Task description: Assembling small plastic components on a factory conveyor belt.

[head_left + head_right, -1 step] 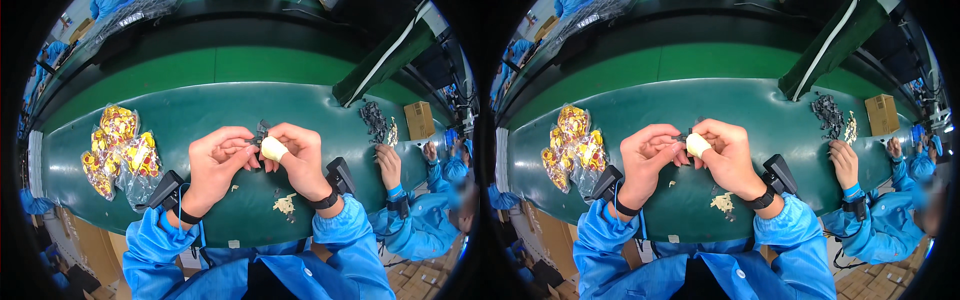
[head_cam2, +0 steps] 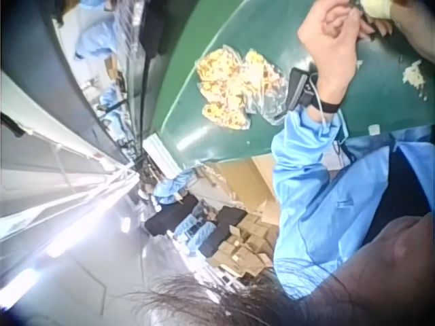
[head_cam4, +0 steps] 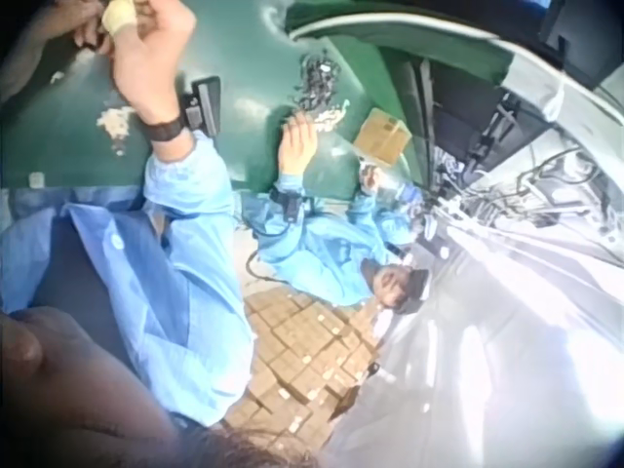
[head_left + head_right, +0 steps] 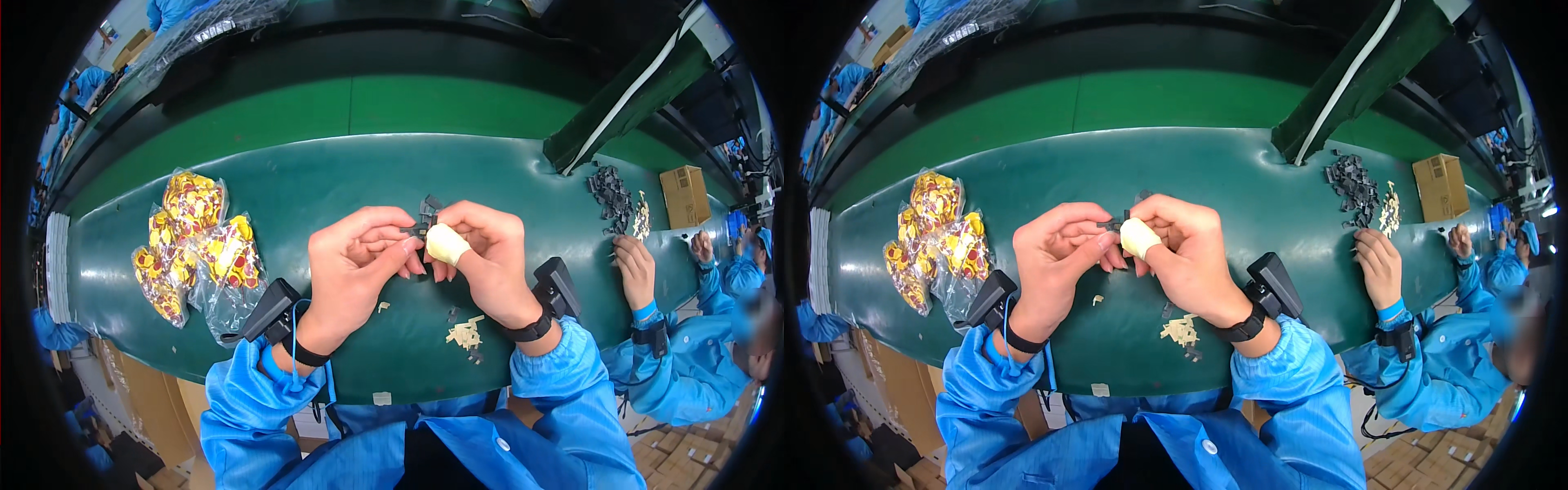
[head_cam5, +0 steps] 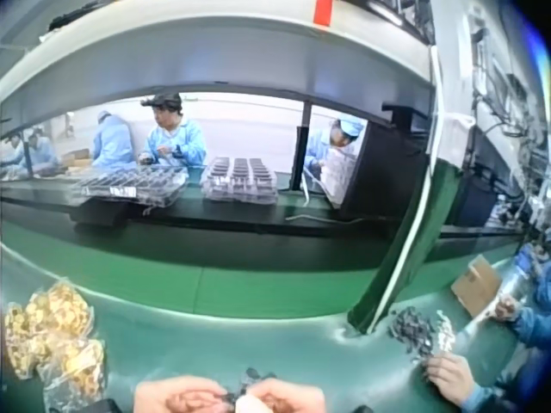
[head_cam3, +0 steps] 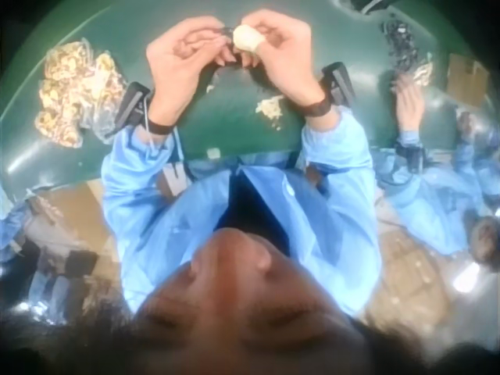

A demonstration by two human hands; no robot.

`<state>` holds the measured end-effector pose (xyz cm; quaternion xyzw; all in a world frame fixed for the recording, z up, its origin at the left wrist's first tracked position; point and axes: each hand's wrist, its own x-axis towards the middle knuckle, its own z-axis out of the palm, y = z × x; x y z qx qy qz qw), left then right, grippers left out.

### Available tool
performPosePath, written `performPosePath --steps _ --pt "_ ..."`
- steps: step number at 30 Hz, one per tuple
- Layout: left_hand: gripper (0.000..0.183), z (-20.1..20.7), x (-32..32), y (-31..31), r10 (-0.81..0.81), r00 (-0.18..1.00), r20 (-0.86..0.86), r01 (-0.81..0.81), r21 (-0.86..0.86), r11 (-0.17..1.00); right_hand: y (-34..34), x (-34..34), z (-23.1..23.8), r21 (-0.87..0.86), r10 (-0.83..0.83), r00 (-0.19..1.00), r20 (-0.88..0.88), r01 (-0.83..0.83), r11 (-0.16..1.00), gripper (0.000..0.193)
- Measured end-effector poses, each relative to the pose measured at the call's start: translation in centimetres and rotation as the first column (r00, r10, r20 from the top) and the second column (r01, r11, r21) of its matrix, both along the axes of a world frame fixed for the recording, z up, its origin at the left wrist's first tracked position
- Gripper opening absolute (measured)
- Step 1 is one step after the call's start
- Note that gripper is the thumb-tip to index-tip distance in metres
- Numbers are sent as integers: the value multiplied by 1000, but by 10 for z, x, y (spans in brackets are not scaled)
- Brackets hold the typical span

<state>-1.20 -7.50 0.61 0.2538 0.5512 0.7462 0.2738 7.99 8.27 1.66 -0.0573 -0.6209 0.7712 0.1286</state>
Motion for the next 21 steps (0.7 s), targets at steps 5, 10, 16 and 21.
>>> performPosePath --steps 5,10,16,21 --pt "23 1 1 2 12 1000 6 -12 -10 1000 -1 0 0 49 -16 1000 20 15 999 7" --pt "23 1 1 -1 16 1000 -5 -16 -25 1000 -6 -1 -3 105 -56 997 46 50 993 8" --pt "22 -1 2 0 16 999 -39 -17 -28 999 -4 0 -5 219 -87 996 37 77 973 11" --pt "21 -1 3 -1 16 999 -49 -18 -29 999 -5 0 -6 231 -95 995 35 84 969 8"
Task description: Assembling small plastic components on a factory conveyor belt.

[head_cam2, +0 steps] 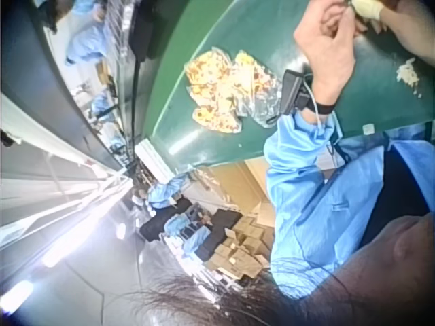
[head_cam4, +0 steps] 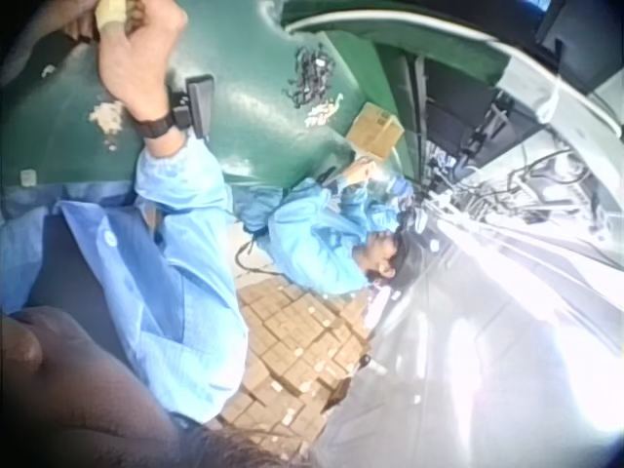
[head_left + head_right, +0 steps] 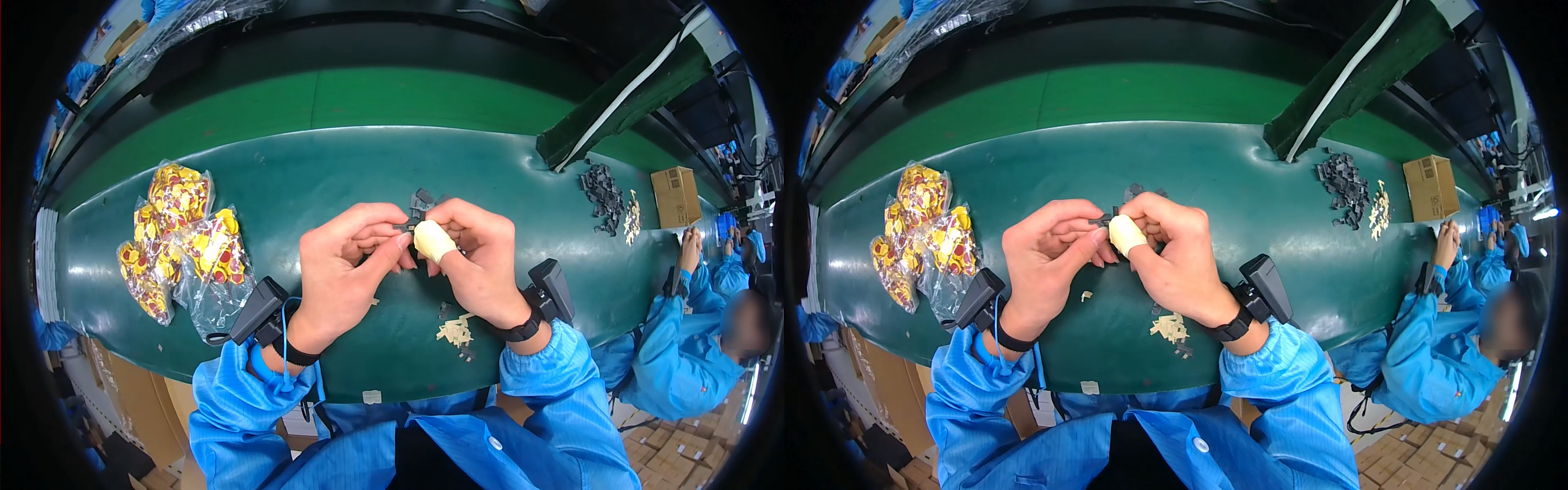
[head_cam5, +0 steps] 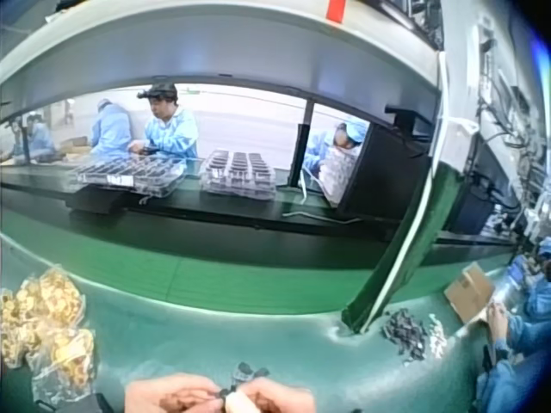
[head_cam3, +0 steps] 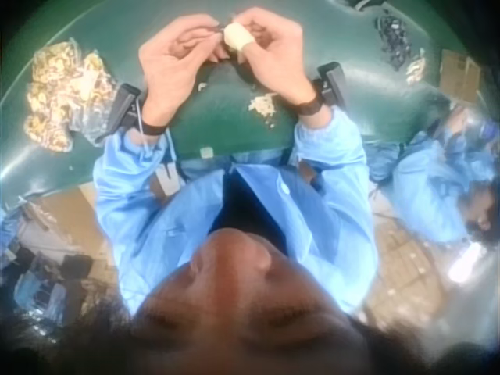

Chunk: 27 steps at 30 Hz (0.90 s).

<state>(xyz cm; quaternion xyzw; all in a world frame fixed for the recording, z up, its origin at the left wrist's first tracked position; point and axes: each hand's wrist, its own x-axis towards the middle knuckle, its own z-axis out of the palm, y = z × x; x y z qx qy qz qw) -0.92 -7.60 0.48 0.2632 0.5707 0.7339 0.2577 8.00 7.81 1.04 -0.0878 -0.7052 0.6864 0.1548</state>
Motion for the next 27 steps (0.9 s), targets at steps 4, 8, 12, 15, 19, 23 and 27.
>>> performPosePath --steps 4,8,12,15,19,23,27 --pt "21 -1 0 0 1 1000 -3 -1 -3 1000 -1 0 2 -18 0 1000 -9 0 1000 7" --pt "21 0 1 1 11 1000 4 -11 -8 1000 -1 0 4 -34 3 1000 -3 -3 999 7" --pt "22 0 0 0 8 1000 -28 -9 -18 1000 -2 0 4 -59 -1 1000 4 1 998 7" --pt "22 -1 0 0 14 999 -37 -14 -4 1000 -2 -1 3 -69 3 1000 -2 -4 998 6" --pt "22 -1 -1 0 -1 1000 2 1 29 1000 -1 -1 4 -99 24 1000 -8 -24 995 6" --pt "22 -1 -2 0 -5 1000 20 5 33 999 -1 -1 5 -82 40 999 15 -39 996 5" --pt "21 -1 -2 1 -9 1000 20 8 38 999 -2 0 5 -80 35 999 2 -35 996 4"
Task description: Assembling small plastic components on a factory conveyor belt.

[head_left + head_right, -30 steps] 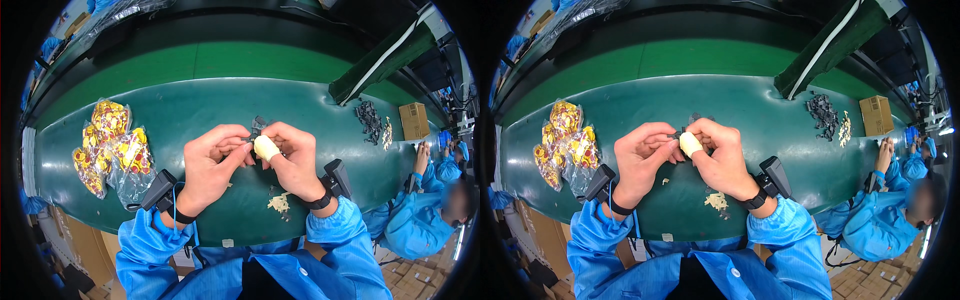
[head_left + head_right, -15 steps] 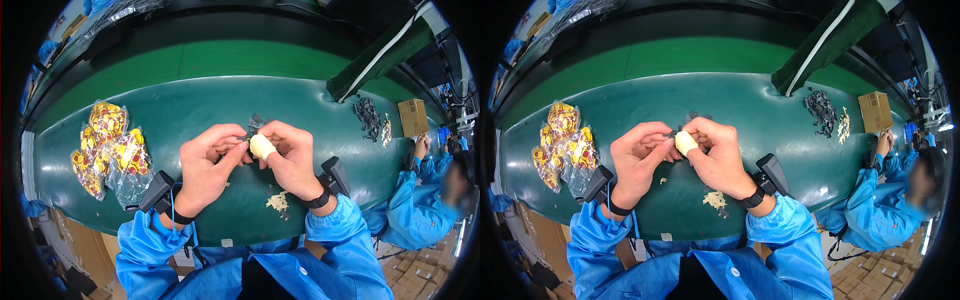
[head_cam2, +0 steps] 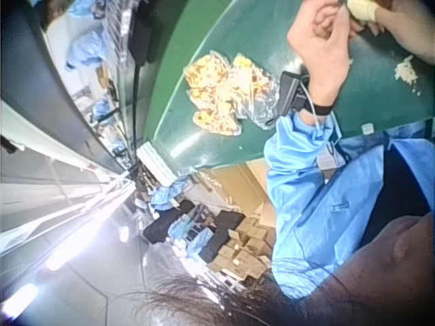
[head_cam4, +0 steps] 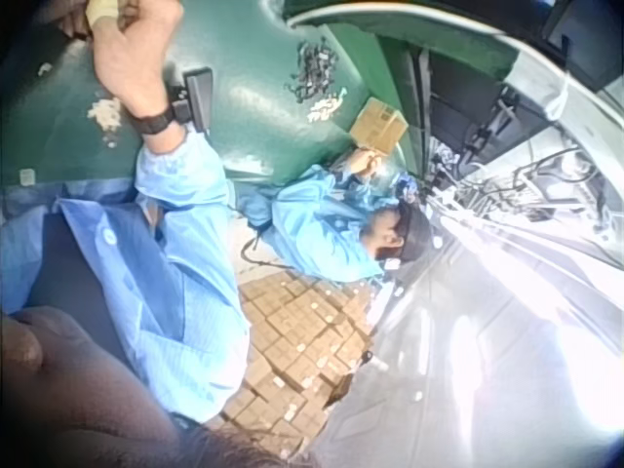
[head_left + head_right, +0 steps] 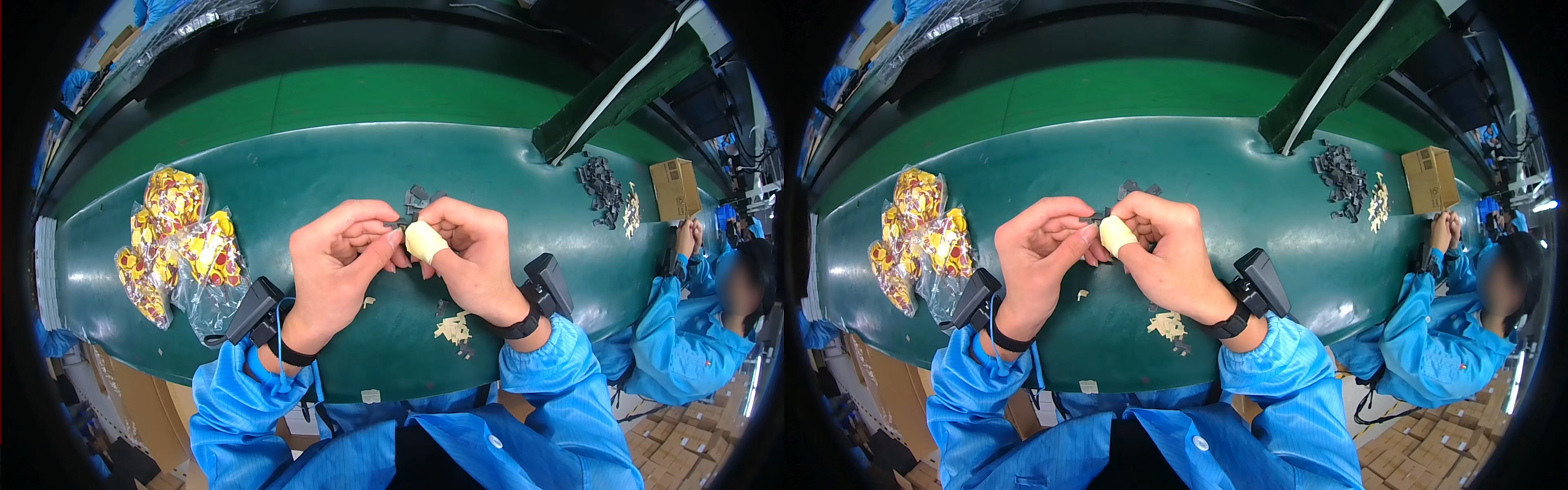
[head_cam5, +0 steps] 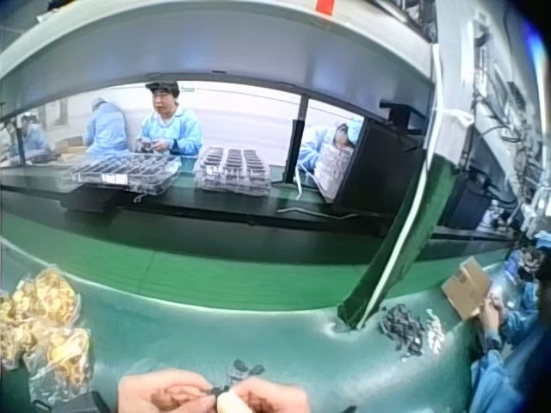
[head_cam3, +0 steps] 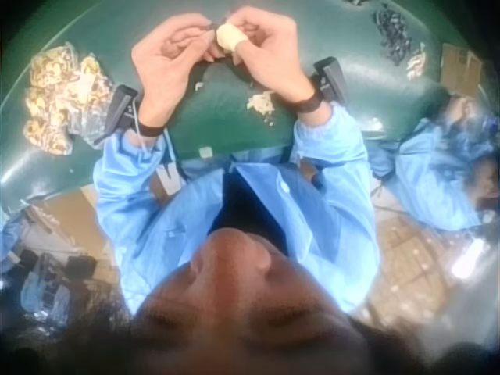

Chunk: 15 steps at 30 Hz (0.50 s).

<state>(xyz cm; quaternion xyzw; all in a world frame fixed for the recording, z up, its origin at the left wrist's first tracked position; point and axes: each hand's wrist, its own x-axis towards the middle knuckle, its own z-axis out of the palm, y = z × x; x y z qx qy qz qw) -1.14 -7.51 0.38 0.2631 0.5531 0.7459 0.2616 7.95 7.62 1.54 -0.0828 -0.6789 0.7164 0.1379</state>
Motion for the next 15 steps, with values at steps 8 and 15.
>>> performPosePath --steps 8,15 --pt "20 2 -1 0 0 1000 3 0 -25 1000 0 0 -2 22 -6 1000 3 6 1000 5" --pt "19 2 -1 0 2 1000 -7 -3 -21 1000 -1 0 -2 21 -4 1000 14 3 1000 5"
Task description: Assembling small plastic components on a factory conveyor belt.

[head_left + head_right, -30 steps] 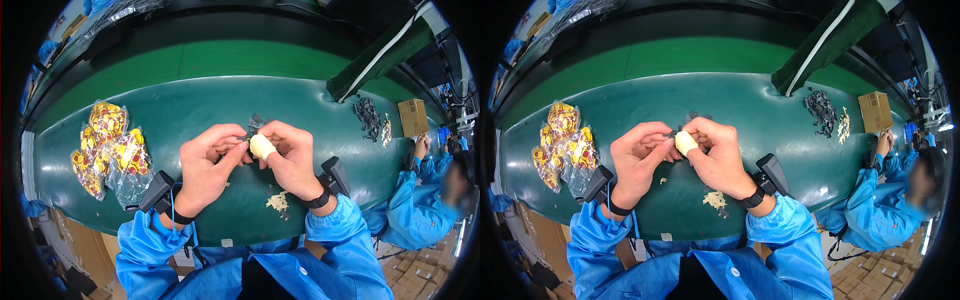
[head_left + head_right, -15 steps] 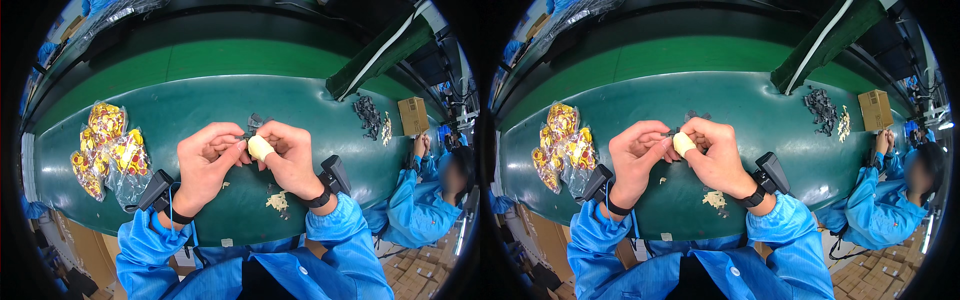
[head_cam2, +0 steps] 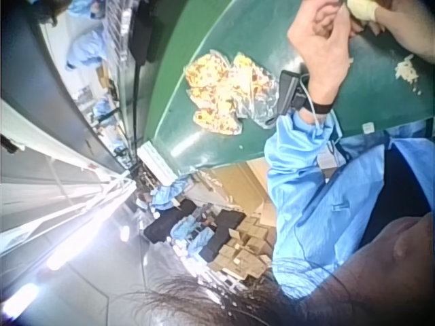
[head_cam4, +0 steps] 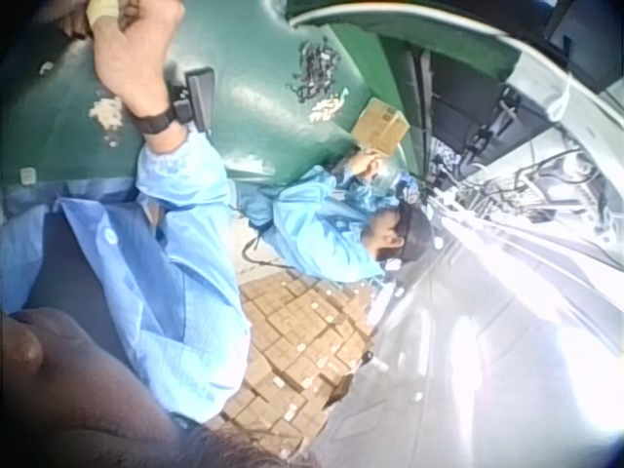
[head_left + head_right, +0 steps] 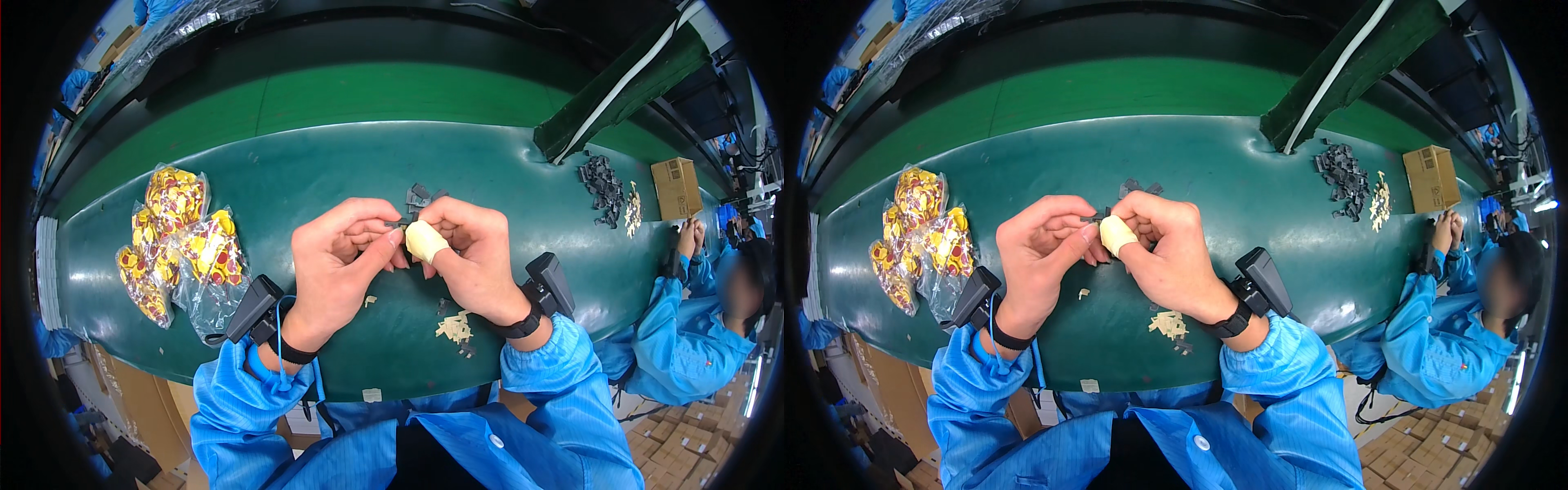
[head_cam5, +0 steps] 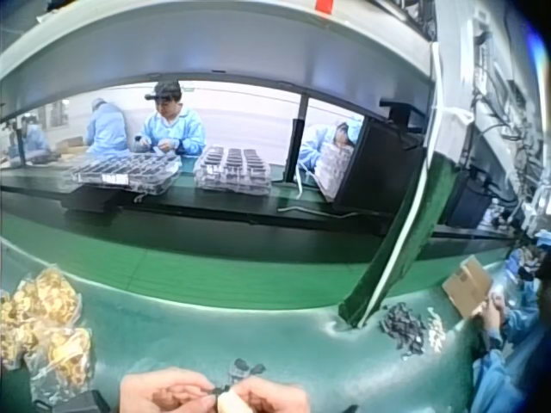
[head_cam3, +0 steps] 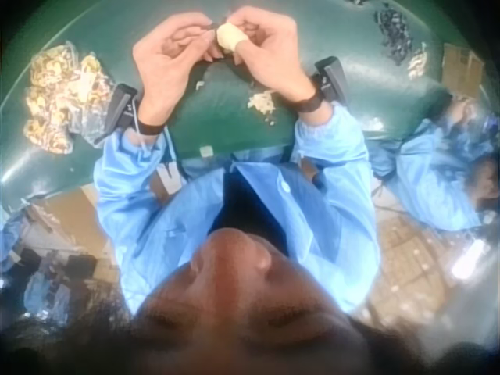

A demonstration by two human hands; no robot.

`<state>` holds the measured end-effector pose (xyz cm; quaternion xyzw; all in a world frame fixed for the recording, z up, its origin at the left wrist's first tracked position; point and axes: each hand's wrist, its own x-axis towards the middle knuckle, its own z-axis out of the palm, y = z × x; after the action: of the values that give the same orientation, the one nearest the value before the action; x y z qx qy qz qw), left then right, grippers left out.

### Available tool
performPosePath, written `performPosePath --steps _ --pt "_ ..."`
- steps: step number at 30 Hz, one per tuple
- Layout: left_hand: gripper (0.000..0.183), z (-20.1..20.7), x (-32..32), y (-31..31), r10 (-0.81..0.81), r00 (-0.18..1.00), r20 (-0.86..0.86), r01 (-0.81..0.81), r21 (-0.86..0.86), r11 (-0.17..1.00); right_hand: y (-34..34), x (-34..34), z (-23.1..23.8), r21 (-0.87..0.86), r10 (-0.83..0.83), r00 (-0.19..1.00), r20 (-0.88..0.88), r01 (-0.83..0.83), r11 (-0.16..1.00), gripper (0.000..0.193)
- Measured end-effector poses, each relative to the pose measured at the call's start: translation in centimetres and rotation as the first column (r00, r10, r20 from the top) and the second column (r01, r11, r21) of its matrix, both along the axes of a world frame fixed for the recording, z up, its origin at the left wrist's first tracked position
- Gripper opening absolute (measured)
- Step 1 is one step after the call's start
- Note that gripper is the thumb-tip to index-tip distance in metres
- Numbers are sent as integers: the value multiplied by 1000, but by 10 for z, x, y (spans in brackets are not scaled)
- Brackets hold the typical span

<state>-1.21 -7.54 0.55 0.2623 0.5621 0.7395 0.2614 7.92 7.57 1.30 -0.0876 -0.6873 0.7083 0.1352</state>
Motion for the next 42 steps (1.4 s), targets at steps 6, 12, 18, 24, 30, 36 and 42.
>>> performPosePath --steps 6,12,18,24,30,36,42 --pt "17 0 -3 -2 -14 1000 3 13 17 1000 -2 -1 -2 -40 5 1000 -20 -6 999 5" --pt "16 0 -6 -2 -24 998 60 21 44 999 -1 -1 -4 -18 23 1000 -4 -23 1000 7" --pt "11 1 -8 -1 -32 991 127 24 71 997 -1 -1 -3 24 -31 999 -5 31 999 4" --pt "9 3 -8 -1 -22 991 130 16 48 999 2 -2 -2 3 -67 997 -35 67 998 5" --pt "11 4 -9 -4 -44 985 165 33 66 997 2 -2 -3 -30 -113 993 -45 112 993 7" --pt "12 -6 0 5 186 975 -123 -189 -13 982 -2 1 -5 41 -87 992 -87 91 995 13" --pt "12 -3 3 2 205 561 -802 -398 -44 916 -2 -1 -11 209 24 992 -123 2 978 19"
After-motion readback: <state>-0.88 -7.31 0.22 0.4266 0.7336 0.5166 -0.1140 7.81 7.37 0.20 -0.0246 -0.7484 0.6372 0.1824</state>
